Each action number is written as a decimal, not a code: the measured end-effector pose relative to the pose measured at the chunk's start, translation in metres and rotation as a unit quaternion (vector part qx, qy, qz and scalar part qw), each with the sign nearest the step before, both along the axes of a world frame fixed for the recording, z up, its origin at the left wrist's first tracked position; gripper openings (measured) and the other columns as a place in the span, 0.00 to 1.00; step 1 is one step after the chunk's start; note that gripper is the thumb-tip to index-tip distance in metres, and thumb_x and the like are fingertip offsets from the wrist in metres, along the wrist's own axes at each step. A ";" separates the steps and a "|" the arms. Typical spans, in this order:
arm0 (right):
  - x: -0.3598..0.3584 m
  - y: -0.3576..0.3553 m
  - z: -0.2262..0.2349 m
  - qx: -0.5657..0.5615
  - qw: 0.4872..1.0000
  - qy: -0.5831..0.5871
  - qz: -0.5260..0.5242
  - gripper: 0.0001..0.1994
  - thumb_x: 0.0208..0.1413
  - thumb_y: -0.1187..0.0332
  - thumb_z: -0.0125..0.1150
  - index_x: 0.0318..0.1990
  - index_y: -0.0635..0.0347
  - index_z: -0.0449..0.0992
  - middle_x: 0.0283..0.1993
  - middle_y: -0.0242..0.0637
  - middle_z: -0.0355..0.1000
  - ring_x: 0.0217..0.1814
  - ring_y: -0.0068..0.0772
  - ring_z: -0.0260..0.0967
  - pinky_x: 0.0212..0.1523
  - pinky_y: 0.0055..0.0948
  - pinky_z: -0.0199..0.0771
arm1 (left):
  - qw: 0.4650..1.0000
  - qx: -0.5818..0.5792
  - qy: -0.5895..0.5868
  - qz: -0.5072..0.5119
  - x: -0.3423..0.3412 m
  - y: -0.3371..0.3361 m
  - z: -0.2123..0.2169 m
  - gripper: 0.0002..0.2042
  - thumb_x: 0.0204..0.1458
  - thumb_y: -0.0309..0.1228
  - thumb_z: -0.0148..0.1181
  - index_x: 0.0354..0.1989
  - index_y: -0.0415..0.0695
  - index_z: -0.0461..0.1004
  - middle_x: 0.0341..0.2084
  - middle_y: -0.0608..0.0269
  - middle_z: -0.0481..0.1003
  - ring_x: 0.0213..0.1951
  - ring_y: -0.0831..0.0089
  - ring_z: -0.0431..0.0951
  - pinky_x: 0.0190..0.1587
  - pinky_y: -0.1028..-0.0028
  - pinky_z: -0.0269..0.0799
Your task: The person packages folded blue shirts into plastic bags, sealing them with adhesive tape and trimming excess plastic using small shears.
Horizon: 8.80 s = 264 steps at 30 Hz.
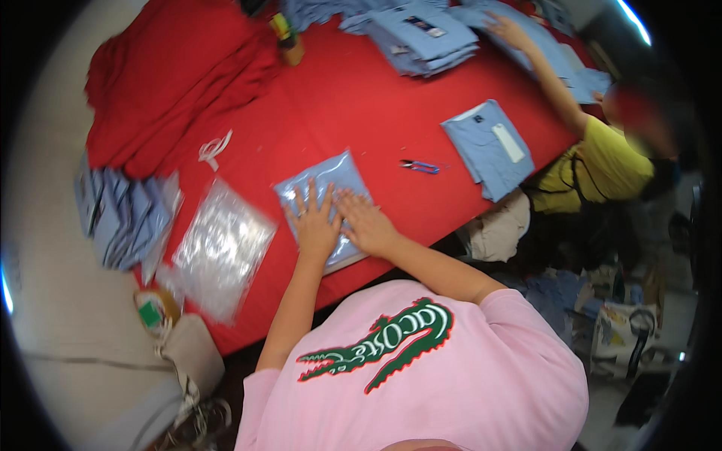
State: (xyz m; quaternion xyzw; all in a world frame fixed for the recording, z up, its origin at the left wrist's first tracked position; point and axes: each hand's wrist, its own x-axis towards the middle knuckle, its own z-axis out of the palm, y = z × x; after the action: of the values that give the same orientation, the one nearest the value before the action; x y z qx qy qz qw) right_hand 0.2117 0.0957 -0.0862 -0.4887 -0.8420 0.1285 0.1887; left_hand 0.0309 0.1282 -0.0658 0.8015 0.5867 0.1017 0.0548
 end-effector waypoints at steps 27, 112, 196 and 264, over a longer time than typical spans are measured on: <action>0.024 -0.051 0.022 -0.062 0.989 0.002 0.132 0.55 0.52 0.41 0.74 0.84 0.46 0.51 0.89 0.49 0.39 0.91 0.55 0.34 0.78 0.83 0.33 | 0.928 -0.030 -0.300 0.219 -0.036 -0.052 -0.037 0.40 0.62 0.40 0.69 0.80 0.43 0.57 0.78 0.36 0.54 0.77 0.42 0.57 0.75 0.48 0.57; 0.406 -0.785 -0.020 0.260 0.099 0.457 -0.845 0.21 0.67 0.71 0.61 0.67 0.56 0.75 0.47 0.39 0.80 0.46 0.35 0.79 0.39 0.39 0.83 | 0.319 -0.511 -0.159 -0.782 0.776 -0.545 0.194 0.42 0.53 0.14 0.59 0.81 0.44 0.58 0.41 0.68 0.74 0.35 0.81 0.72 0.39 0.80 0.68; 0.388 0.083 0.032 -0.474 0.772 0.251 -0.341 0.32 0.49 0.62 0.83 0.58 0.71 0.78 0.49 0.47 0.84 0.47 0.40 0.84 0.47 0.41 0.85 | 0.642 -0.258 -0.677 -0.250 0.098 -0.072 0.299 0.31 0.60 0.43 0.73 0.68 0.39 0.76 0.65 0.50 0.76 0.67 0.57 0.75 0.71 0.58 0.68; -0.173 0.284 0.099 0.112 0.983 0.123 0.083 0.33 0.60 0.64 0.69 0.72 0.63 0.68 0.72 0.53 0.70 0.77 0.51 0.62 0.77 0.46 0.59 | 0.958 0.057 -0.087 0.268 -0.248 0.066 -0.025 0.33 0.72 0.50 0.49 0.83 0.55 0.55 0.84 0.54 0.47 0.84 0.48 0.43 0.81 0.40 0.37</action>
State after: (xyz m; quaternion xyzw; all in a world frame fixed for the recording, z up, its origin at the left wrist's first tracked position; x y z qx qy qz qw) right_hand 0.0392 0.3792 0.0132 -0.3739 -0.8590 0.1078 0.3328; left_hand -0.2174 0.1939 -0.0909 0.6049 0.7661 0.2154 0.0304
